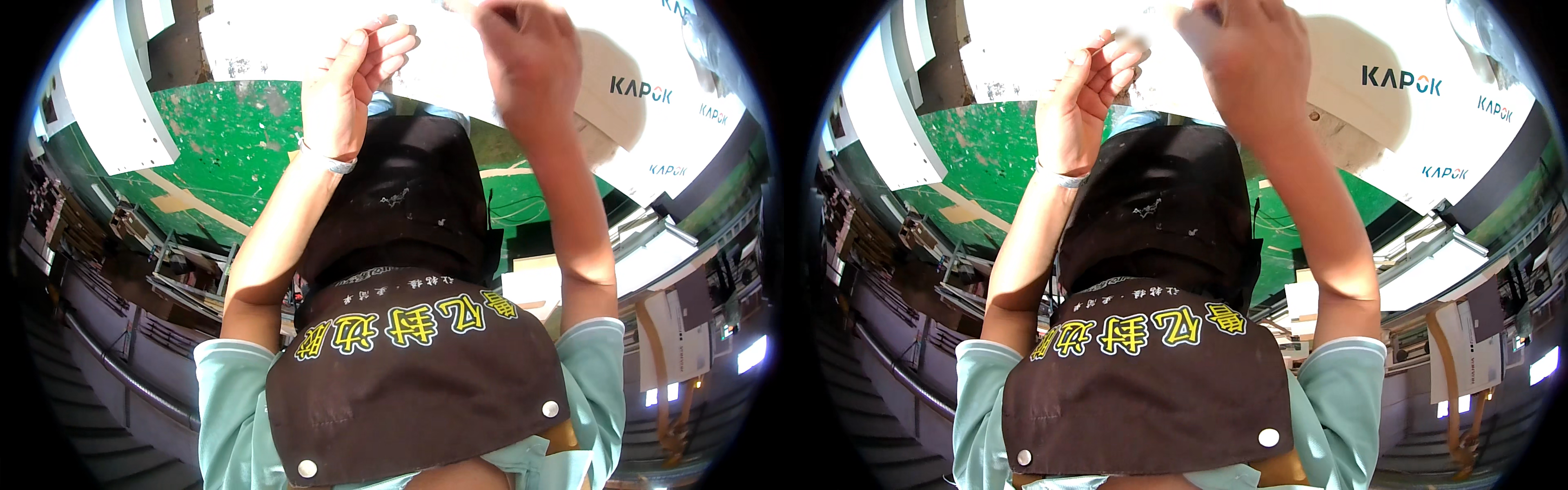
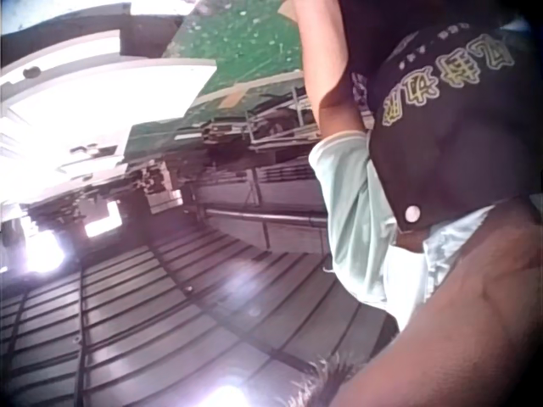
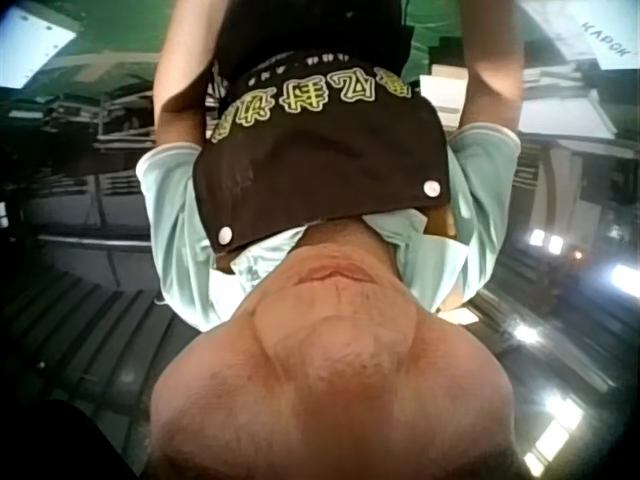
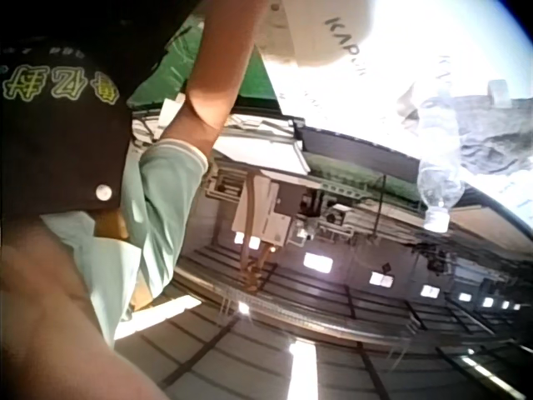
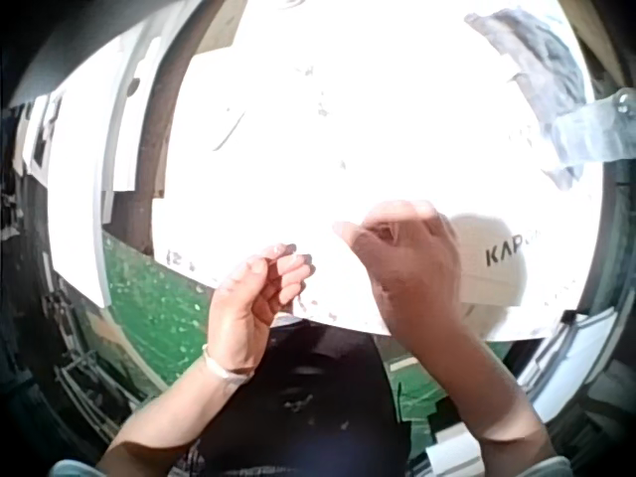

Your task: The person trims the edges of large white panels using a utility knife on a green workbench. They repeatedly align the panels, score the edges, and peel away excess material, then stack the trimmed pieces.

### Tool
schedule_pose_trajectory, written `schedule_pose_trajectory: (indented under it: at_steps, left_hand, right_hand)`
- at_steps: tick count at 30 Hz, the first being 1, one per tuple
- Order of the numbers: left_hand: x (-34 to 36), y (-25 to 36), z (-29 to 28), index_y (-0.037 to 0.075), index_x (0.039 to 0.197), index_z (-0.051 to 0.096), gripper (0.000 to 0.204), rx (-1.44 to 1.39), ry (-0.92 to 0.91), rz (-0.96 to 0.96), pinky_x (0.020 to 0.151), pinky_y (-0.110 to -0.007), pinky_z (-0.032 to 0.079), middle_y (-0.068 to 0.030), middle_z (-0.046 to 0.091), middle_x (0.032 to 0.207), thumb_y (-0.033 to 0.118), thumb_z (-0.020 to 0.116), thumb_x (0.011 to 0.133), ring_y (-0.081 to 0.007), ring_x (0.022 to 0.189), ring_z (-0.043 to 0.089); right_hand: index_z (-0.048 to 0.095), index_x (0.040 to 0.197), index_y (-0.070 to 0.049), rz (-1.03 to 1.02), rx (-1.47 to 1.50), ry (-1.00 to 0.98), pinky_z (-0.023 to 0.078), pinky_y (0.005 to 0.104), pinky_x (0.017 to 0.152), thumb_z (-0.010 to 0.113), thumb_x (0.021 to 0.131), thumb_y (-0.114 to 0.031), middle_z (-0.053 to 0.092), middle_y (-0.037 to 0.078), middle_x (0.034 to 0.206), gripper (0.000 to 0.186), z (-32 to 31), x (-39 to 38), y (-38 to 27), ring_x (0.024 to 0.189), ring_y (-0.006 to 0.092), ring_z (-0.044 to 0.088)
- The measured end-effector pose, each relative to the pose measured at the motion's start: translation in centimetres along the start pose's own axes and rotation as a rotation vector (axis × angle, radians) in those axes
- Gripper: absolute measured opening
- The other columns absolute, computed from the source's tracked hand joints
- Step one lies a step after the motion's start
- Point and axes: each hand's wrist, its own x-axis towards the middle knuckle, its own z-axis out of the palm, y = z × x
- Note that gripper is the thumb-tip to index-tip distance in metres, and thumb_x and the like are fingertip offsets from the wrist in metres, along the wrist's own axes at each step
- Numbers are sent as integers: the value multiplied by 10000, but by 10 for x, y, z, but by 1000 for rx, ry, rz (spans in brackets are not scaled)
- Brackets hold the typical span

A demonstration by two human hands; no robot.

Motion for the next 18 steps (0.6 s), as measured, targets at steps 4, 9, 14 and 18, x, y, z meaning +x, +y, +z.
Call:
schedule_pose_trajectory:
  at_steps: [4, 9, 14, 18]
  left_hand:
    - [2, -3, 6, -38, 1258, 558, 363, 73, 21, 33, 936, -323, 520, -176, 653, 1170, 217, 526, 1002, -256, 1094, 645]
    - [16, 3, 24, -12, 1168, 645, 278, 297, -96, -69, 860, -295, 540, -109, 707, 1037, 148, 635, 941, -205, 981, 684]
    - [30, 11, 22, 17, 1156, 669, 268, 346, -134, -148, 813, -293, 566, -102, 721, 968, 79, 686, 895, -188, 881, 707]
    - [37, 17, 7, 6, 1162, 663, 266, 315, -219, -164, 827, -296, 575, -110, 720, 961, 51, 671, 899, -205, 898, 712]
  right_hand:
    - [730, 885, -155, 100, 225, -302, 463, 349, 716, 680, 705, -126, 567, -17, 820, 189, -21, -48, -43, 806, 207, 573]
    - [756, 999, -107, 372, 417, 7, 470, 315, 698, 701, 723, 42, 628, 45, 877, 319, -34, -52, -16, 808, 192, 579]
    - [750, 1051, -79, 608, 529, 254, 464, 219, 723, 687, 841, 34, 651, 27, 920, 247, -48, -47, 14, 845, 108, 582]
    - [741, 1060, -49, 669, 606, 344, 460, 189, 732, 682, 862, 30, 668, 30, 954, 221, -49, -54, 20, 860, 83, 585]
